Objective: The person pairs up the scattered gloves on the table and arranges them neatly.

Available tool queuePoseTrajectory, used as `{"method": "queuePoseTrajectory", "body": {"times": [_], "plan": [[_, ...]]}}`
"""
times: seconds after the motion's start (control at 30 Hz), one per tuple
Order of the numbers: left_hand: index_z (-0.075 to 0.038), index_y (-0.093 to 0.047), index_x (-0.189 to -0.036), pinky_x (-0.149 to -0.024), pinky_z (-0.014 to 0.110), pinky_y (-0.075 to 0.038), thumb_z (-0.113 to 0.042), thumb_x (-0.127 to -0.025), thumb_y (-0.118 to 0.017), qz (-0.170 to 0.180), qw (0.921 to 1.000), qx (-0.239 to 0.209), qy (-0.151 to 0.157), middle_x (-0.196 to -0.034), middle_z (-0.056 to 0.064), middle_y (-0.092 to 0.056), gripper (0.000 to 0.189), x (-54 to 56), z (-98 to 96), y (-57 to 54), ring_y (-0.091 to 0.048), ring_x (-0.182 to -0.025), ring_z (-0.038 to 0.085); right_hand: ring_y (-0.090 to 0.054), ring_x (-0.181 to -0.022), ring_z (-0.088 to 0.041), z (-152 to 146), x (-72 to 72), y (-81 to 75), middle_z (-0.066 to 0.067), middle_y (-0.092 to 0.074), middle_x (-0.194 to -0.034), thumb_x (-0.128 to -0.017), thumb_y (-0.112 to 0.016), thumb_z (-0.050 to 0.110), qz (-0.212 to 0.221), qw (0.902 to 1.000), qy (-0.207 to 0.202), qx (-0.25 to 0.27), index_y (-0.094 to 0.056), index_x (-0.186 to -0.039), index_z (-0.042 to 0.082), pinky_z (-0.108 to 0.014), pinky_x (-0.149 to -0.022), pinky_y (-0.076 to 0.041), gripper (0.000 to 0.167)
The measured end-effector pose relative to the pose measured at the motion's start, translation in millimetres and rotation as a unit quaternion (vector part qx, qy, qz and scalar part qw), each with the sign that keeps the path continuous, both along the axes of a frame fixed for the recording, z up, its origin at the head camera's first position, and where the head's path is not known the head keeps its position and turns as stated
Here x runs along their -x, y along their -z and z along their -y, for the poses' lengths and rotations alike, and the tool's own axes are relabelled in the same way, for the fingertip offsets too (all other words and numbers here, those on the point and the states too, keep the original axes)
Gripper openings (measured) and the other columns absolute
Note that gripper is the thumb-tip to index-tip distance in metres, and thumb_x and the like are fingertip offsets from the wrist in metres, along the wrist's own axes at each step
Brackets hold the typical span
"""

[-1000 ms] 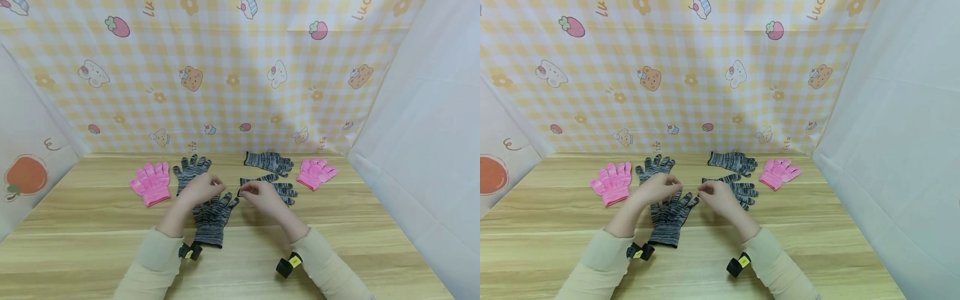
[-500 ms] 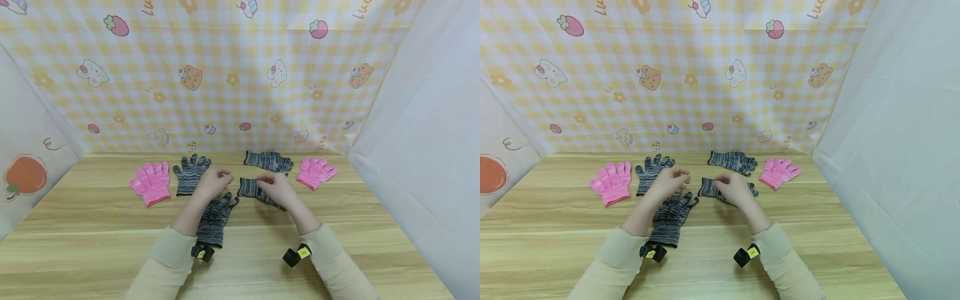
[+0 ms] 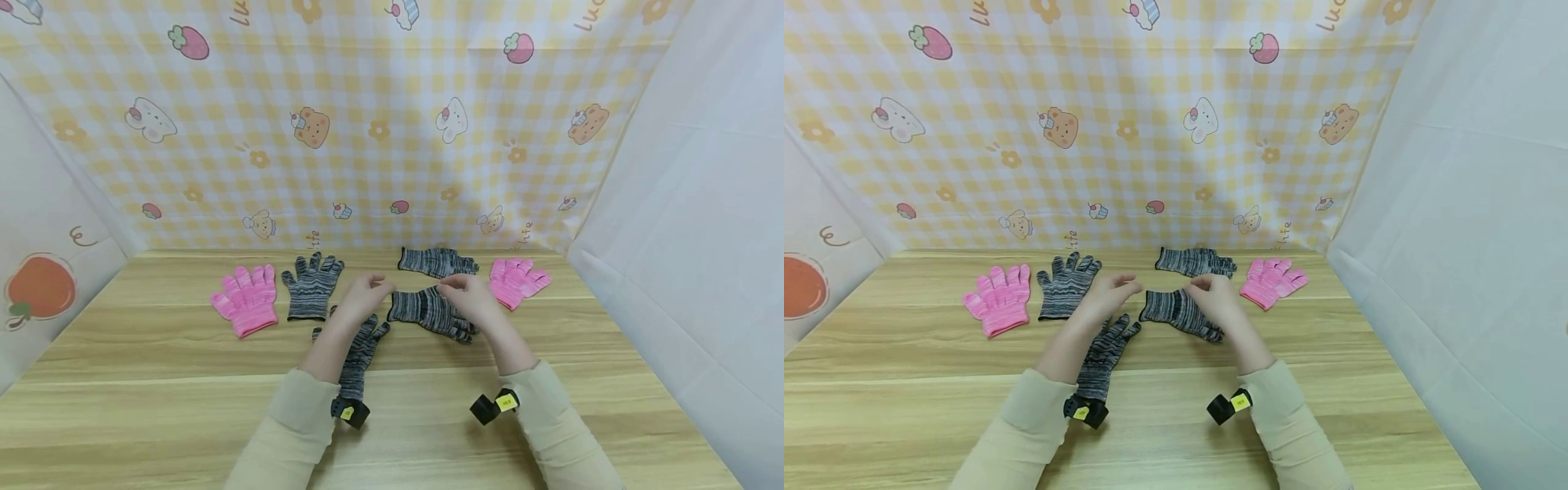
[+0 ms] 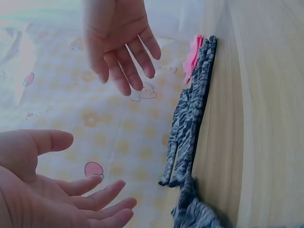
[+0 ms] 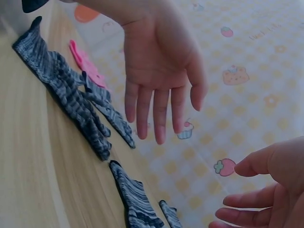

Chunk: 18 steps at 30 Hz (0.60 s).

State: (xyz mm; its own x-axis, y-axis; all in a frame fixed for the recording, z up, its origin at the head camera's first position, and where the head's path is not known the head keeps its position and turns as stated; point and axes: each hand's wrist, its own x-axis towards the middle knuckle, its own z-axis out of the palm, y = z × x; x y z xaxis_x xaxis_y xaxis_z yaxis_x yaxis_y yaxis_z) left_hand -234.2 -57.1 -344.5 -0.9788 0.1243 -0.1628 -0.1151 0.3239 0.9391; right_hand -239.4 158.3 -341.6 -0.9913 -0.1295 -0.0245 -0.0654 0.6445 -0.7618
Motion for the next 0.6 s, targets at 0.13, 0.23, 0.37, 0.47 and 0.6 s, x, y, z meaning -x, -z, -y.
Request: {"method": "queuePoseTrajectory", "body": {"times": [0.13, 0.23, 0.37, 0.47, 0.6], "plan": [[-0.004, -0.038, -0.145, -0.103, 0.05, -0.036, -0.029, -0.096, -0.057, 0.023, 0.9995, -0.023, -0.001, -0.144, 0.019, -0.041, 0.059, 3.6, -3.7, 3.1, -0.044, -0.125, 0.035, -0.048, -0.121, -0.039, -9, 3.8, -0.9, -0.023, -0.053, -0.13, -0.098, -0.053, 0.027, 0.017, 0.9998, 0.006, 0.008, -0.053, -0.13, -0.005, -0.052, -0.1, -0.039, 0.045], [-0.003, -0.036, -0.146, -0.105, 0.053, -0.032, -0.029, -0.096, -0.056, 0.032, 0.9987, -0.04, 0.0, -0.147, 0.018, -0.036, 0.059, 3.8, -5.8, 5.9, -0.04, -0.128, 0.037, -0.044, -0.124, -0.04, -16, 7.3, 1.5, -0.025, -0.049, -0.135, -0.098, -0.052, 0.028, 0.028, 0.9993, 0.013, 0.022, -0.048, -0.134, -0.007, -0.053, -0.102, -0.036, 0.05], [-0.003, -0.033, -0.147, -0.108, 0.056, -0.026, -0.03, -0.096, -0.055, 0.037, 0.9976, -0.058, 0.004, -0.15, 0.019, -0.031, 0.062, 3.5, -8.0, 10.0, -0.034, -0.132, 0.038, -0.04, -0.127, -0.041, -24, 11.3, 5.7, -0.027, -0.043, -0.139, -0.098, -0.052, 0.031, 0.045, 0.998, 0.027, 0.034, -0.041, -0.138, -0.008, -0.054, -0.105, -0.033, 0.056], [-0.002, -0.03, -0.148, -0.109, 0.058, -0.022, -0.03, -0.096, -0.054, 0.039, 0.9971, -0.066, 0.005, -0.151, 0.019, -0.028, 0.064, 3.8, -9.1, 12.2, -0.031, -0.134, 0.039, -0.037, -0.129, -0.043, -28, 13.5, 7.3, -0.028, -0.04, -0.141, -0.098, -0.051, 0.031, 0.054, 0.9974, 0.031, 0.035, -0.038, -0.139, -0.009, -0.055, -0.106, -0.03, 0.059], [-0.001, -0.027, -0.149, -0.109, 0.058, -0.02, -0.029, -0.096, -0.055, 0.045, 0.9954, -0.085, 0.007, -0.153, 0.02, -0.024, 0.066, 3.8, -10.4, 15.1, -0.025, -0.137, 0.038, -0.037, -0.128, -0.045, -32, 15.6, 8.5, -0.03, -0.039, -0.14, -0.098, -0.05, 0.032, 0.058, 0.9974, 0.035, 0.023, -0.038, -0.138, -0.011, -0.056, -0.105, -0.031, 0.06]]}}
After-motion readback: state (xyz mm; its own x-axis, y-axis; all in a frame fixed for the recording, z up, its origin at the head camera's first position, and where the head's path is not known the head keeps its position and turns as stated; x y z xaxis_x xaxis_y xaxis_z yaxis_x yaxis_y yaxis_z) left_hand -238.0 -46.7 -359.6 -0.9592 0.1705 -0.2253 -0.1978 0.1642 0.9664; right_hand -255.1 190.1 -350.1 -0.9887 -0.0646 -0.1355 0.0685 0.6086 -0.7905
